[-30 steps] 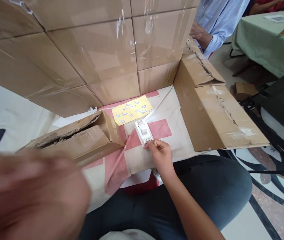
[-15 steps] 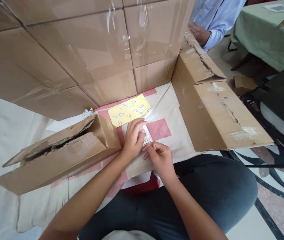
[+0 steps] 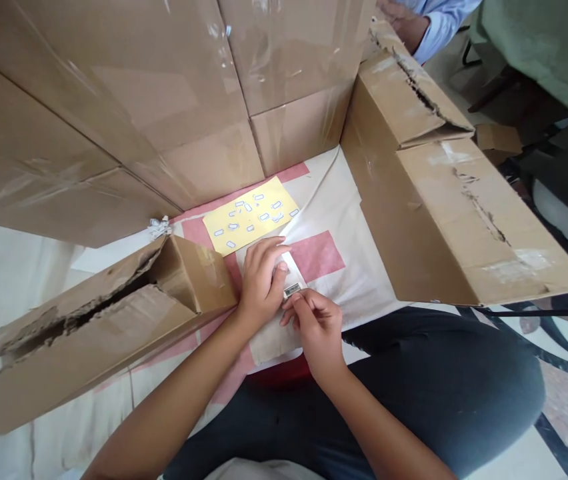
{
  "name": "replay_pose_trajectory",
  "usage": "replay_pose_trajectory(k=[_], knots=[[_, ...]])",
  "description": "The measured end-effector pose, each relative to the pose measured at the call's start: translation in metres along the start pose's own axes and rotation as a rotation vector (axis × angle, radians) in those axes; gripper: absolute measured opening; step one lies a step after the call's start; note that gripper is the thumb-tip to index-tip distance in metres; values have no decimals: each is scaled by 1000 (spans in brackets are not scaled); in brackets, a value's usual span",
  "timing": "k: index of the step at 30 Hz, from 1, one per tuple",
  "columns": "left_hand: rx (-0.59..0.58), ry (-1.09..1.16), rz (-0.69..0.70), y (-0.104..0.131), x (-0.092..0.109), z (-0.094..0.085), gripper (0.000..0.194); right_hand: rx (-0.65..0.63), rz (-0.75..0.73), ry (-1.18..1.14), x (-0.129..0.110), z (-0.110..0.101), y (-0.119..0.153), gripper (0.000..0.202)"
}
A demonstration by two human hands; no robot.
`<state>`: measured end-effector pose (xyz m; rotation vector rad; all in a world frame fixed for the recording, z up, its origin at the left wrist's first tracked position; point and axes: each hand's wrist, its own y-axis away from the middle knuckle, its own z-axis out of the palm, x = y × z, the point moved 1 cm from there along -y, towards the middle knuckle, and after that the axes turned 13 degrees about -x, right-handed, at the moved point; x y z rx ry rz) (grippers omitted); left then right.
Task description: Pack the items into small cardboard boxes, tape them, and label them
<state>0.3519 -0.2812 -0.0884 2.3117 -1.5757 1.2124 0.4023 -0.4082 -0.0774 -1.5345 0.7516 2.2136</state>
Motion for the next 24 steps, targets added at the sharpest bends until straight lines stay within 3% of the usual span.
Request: replay_pose_trajectory(k=[4,12,14,19,24], knots=[[2,21,-18,0,1,-1,30,34,55,-146,2,6,1,40],[-8,48,-36,-3,3,-3,28,62,136,-164,-2,5,5,25],[-8,59,-51,-4,3,-2,28,45,87,-127,-2,7,11,29],[32,94,-54,-4,2,1,28,-114,-234,16,-5,13,27,43],[159,206,45,2,8,-5,27,-197,-345,127,-2,8,26,42]])
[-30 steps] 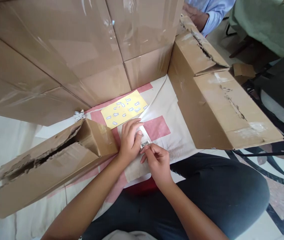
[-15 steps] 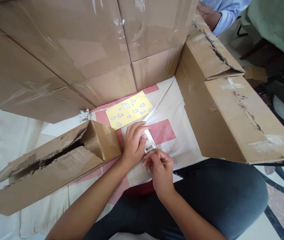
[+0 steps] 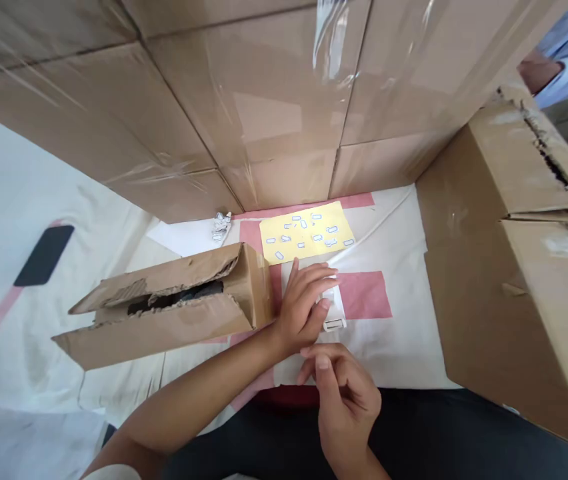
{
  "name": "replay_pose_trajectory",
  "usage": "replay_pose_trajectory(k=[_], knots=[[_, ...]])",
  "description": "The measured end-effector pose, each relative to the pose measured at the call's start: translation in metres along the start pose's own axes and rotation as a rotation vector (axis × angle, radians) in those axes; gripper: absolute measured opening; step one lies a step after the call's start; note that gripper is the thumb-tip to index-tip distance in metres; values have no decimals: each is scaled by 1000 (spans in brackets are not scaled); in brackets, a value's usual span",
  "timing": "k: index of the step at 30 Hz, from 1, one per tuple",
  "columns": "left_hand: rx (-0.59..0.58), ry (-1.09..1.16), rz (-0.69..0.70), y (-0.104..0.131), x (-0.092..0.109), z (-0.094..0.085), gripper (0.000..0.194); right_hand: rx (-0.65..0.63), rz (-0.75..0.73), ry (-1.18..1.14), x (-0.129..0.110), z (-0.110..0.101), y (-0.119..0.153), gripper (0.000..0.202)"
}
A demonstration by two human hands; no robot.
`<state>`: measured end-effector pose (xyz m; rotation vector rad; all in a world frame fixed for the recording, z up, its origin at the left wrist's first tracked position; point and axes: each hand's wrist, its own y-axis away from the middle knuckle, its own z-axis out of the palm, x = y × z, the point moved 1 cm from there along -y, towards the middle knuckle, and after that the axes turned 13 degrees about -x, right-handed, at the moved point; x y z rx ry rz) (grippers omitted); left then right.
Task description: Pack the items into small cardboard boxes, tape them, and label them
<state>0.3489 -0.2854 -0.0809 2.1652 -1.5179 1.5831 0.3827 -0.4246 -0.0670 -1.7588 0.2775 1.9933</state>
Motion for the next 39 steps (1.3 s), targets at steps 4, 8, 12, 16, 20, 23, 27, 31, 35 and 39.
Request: replay_pose_trajectory(k=[4,8,12,16,20,23,27,31,35,39], knots=[[-54,247,127,8,19,-15,24,-95,-77,72,-6,-3,1,42],[-99,540,-20,34,47,-36,28,-190,-202,125,-29,5,4,40],[-86,550,-119,81,76,-62,45,-302,-314,204,-48,22,9,36],[-13,221,-139,129,94,-88,24,-520,-444,269,-47,42,23,22],[70,-4,-139,166,103,-106,22,-656,-630,409,-32,58,39,18],[104,-113,-128,184,107,-114,20,-697,-699,510,-23,65,44,17],[109,-227,-126,197,111,-118,18,-844,-606,501,-18,77,44,17],[223,-216,-159,203,114,-117,16,-830,-333,465,-14,86,39,23],[512,-105,-164,202,119,-135,13,-758,-269,687,-22,79,20,23],[548,-227,-205,189,122,-183,9,-638,-667,968,-54,69,-24,10]])
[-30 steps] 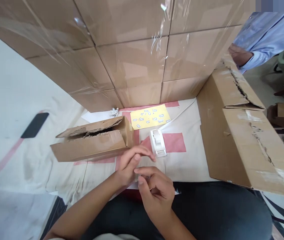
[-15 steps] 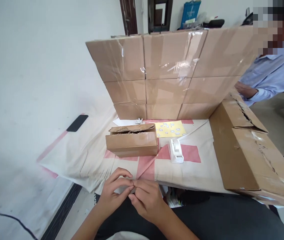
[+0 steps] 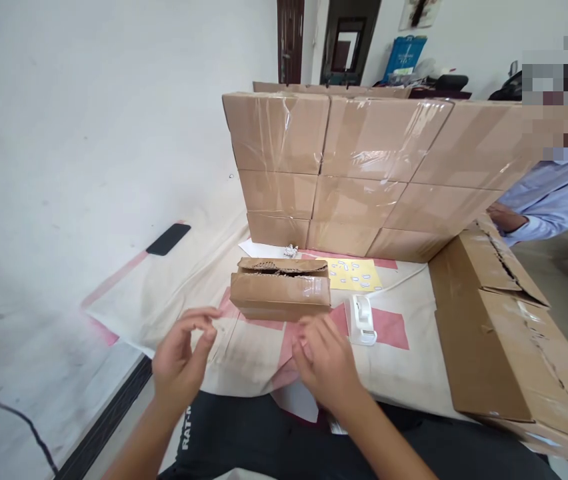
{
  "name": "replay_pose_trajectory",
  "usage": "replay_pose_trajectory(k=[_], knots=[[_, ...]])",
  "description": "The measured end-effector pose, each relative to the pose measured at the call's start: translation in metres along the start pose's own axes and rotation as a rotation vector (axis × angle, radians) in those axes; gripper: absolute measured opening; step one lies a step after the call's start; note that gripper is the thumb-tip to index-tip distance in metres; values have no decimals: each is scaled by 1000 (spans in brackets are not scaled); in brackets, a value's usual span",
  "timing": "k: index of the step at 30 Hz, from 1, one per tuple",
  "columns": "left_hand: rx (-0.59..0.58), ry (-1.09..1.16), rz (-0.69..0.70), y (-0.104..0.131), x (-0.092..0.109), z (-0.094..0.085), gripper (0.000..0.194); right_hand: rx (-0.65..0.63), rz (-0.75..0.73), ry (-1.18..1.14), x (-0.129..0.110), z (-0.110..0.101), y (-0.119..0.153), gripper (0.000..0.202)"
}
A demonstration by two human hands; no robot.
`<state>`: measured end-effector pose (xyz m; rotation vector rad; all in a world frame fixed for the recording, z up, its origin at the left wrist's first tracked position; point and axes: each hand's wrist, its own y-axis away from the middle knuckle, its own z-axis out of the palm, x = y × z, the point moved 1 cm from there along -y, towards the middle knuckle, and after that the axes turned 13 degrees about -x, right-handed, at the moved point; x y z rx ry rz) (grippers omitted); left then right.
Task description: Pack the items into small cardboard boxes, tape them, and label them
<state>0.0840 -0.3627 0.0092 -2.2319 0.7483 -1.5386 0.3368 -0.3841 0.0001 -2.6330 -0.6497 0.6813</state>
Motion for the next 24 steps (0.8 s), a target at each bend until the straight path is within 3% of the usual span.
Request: replay_pose_trajectory(k=[2,4,6,8,16,24], knots=[[-55,-139,-26,-22,-2,-17,5,5,-40,202,14,-16,-23,17],[-147,-200,-84,-41,-5,-29,9,-67,1,336,26,-22,-47,44],[-292,-198,-170,-58,-10,-35,14,-191,55,380,36,-18,-66,56],[-421,-182,-248,-71,-16,-36,19,-288,89,369,41,-11,-75,55],[-641,-217,-289,-117,-42,-33,21,-335,111,296,43,-3,-72,55],[-715,-345,-231,-143,-52,-34,18,-308,110,269,47,0,-73,54]])
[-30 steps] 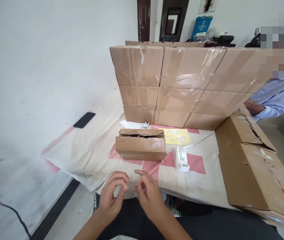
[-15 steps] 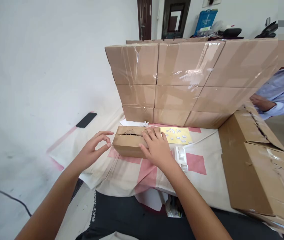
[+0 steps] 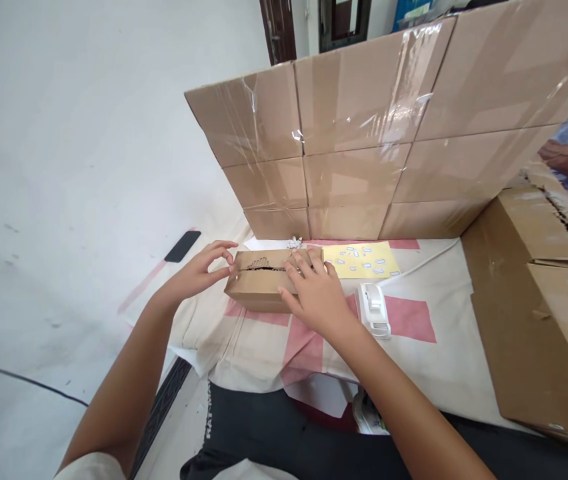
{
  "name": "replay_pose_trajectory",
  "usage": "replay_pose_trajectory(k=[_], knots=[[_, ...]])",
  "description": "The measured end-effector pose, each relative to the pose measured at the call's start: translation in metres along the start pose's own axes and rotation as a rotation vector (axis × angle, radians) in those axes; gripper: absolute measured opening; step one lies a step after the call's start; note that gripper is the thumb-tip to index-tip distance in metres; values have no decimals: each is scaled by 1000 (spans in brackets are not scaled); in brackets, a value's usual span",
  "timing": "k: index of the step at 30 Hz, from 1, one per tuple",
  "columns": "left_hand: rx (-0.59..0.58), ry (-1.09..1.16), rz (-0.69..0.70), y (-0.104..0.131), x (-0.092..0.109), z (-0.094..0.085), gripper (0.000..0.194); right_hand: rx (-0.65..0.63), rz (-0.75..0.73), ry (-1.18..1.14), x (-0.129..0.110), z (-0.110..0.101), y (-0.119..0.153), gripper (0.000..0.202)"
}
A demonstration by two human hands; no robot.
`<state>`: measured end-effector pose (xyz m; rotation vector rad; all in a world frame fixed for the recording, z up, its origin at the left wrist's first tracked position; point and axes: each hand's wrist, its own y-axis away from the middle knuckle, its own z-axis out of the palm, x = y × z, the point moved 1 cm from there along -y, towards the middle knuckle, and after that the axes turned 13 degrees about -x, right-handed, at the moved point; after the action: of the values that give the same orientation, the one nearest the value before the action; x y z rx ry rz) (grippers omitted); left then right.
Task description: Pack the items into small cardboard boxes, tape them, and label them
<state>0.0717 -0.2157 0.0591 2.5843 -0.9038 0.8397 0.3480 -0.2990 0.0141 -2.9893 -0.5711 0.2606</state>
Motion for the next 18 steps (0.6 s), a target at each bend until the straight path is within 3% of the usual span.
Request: replay_pose_trajectory(k=[11,18], knots=[[-52,63,17,-13,-8,4,17,-1,2,-22,0,-1,-1,53],[87,217,41,-7,2,7,22,-1,7,-45,0,-3,-1,53]])
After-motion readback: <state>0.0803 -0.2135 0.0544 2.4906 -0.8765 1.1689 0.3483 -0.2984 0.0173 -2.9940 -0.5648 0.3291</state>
